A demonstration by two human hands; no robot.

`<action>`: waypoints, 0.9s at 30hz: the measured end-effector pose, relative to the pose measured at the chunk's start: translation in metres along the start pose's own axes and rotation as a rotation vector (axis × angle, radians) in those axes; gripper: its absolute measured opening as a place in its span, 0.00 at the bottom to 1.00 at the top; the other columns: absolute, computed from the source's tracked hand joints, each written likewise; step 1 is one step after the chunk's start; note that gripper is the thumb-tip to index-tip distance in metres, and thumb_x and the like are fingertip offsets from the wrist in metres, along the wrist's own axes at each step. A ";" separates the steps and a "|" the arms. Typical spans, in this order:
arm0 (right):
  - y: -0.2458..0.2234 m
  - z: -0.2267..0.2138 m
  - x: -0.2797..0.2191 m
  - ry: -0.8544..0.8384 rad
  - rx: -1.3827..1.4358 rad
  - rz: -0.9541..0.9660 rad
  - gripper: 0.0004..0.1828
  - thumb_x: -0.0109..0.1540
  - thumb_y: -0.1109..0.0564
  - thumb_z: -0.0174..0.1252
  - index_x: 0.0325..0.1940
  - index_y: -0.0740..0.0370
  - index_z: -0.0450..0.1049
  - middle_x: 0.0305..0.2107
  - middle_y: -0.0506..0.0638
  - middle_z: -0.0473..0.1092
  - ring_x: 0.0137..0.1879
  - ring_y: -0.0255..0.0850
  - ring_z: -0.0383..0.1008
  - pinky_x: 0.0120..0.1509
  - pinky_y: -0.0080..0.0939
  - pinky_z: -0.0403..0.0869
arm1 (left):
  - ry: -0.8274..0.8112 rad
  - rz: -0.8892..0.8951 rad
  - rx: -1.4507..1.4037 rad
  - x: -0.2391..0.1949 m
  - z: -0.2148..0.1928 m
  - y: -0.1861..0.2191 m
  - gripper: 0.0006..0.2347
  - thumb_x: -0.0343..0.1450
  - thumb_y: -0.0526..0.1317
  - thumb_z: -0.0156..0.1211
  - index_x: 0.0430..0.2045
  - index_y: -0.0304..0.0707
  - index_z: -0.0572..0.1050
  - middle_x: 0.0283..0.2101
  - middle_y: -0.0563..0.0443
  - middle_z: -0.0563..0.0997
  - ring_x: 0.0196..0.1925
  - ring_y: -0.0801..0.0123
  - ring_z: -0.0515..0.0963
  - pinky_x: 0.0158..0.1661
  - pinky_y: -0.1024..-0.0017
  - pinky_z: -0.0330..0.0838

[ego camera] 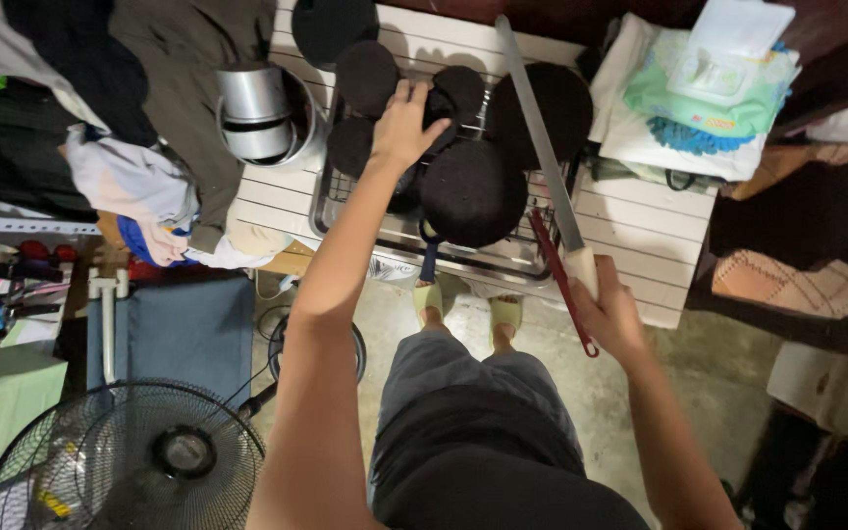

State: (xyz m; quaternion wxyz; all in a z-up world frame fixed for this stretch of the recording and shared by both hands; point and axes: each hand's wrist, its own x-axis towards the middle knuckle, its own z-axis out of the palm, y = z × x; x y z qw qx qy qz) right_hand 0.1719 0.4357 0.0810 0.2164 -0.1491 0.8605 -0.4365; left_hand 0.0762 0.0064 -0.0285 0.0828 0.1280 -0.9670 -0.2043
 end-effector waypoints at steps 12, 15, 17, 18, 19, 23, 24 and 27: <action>-0.016 0.001 0.033 -0.099 0.100 -0.028 0.17 0.68 0.50 0.52 0.57 0.60 0.63 0.19 0.52 0.69 0.21 0.38 0.68 0.24 0.41 0.67 | -0.048 -0.338 0.017 -0.089 -0.065 -0.033 0.41 0.57 0.69 0.69 0.56 0.38 0.72 0.55 0.37 0.71 0.57 0.44 0.72 0.56 0.53 0.70; -0.018 0.002 0.035 -0.112 0.082 -0.066 0.18 0.67 0.51 0.52 0.58 0.60 0.63 0.20 0.50 0.71 0.21 0.38 0.70 0.23 0.40 0.68 | 0.022 -0.271 0.050 -0.092 -0.044 -0.037 0.45 0.58 0.74 0.65 0.62 0.39 0.69 0.59 0.36 0.65 0.60 0.41 0.65 0.59 0.51 0.65; -0.021 0.002 0.042 -0.110 0.065 -0.076 0.18 0.67 0.51 0.51 0.58 0.59 0.62 0.20 0.51 0.72 0.21 0.38 0.71 0.23 0.40 0.68 | -0.022 -0.231 0.024 -0.074 -0.041 -0.049 0.46 0.59 0.75 0.64 0.65 0.42 0.69 0.60 0.39 0.63 0.63 0.44 0.62 0.62 0.51 0.62; -0.020 0.002 0.038 -0.123 0.046 -0.061 0.17 0.68 0.50 0.51 0.58 0.60 0.62 0.20 0.51 0.72 0.21 0.39 0.71 0.24 0.40 0.68 | -0.113 -0.251 -0.001 -0.073 -0.041 -0.056 0.46 0.58 0.75 0.64 0.66 0.45 0.68 0.60 0.41 0.62 0.64 0.47 0.61 0.63 0.51 0.60; -0.018 0.002 0.036 -0.136 0.027 -0.046 0.17 0.69 0.50 0.51 0.58 0.60 0.62 0.19 0.52 0.72 0.21 0.39 0.71 0.24 0.40 0.68 | -0.205 -0.271 -0.026 -0.074 -0.040 -0.062 0.46 0.58 0.75 0.64 0.67 0.47 0.67 0.60 0.44 0.61 0.65 0.49 0.59 0.63 0.52 0.58; -0.013 0.000 0.035 -0.127 0.011 -0.044 0.19 0.68 0.49 0.52 0.59 0.60 0.63 0.22 0.53 0.73 0.23 0.41 0.72 0.25 0.42 0.69 | -0.271 -0.217 0.022 -0.066 -0.051 -0.072 0.44 0.52 0.70 0.69 0.65 0.56 0.72 0.62 0.49 0.61 0.66 0.51 0.56 0.65 0.52 0.54; -0.010 -0.001 0.034 -0.141 -0.014 0.016 0.19 0.68 0.48 0.52 0.58 0.60 0.62 0.22 0.55 0.72 0.22 0.43 0.72 0.25 0.44 0.69 | -0.320 -0.234 0.065 -0.065 -0.052 -0.069 0.43 0.51 0.69 0.69 0.63 0.59 0.73 0.63 0.50 0.60 0.67 0.52 0.55 0.64 0.51 0.52; -0.006 -0.003 0.034 -0.140 -0.028 -0.006 0.20 0.67 0.48 0.52 0.58 0.60 0.62 0.22 0.56 0.73 0.23 0.44 0.73 0.26 0.45 0.70 | -0.427 -0.234 0.124 -0.054 -0.058 -0.058 0.42 0.49 0.67 0.72 0.61 0.62 0.74 0.63 0.51 0.58 0.67 0.51 0.50 0.64 0.47 0.47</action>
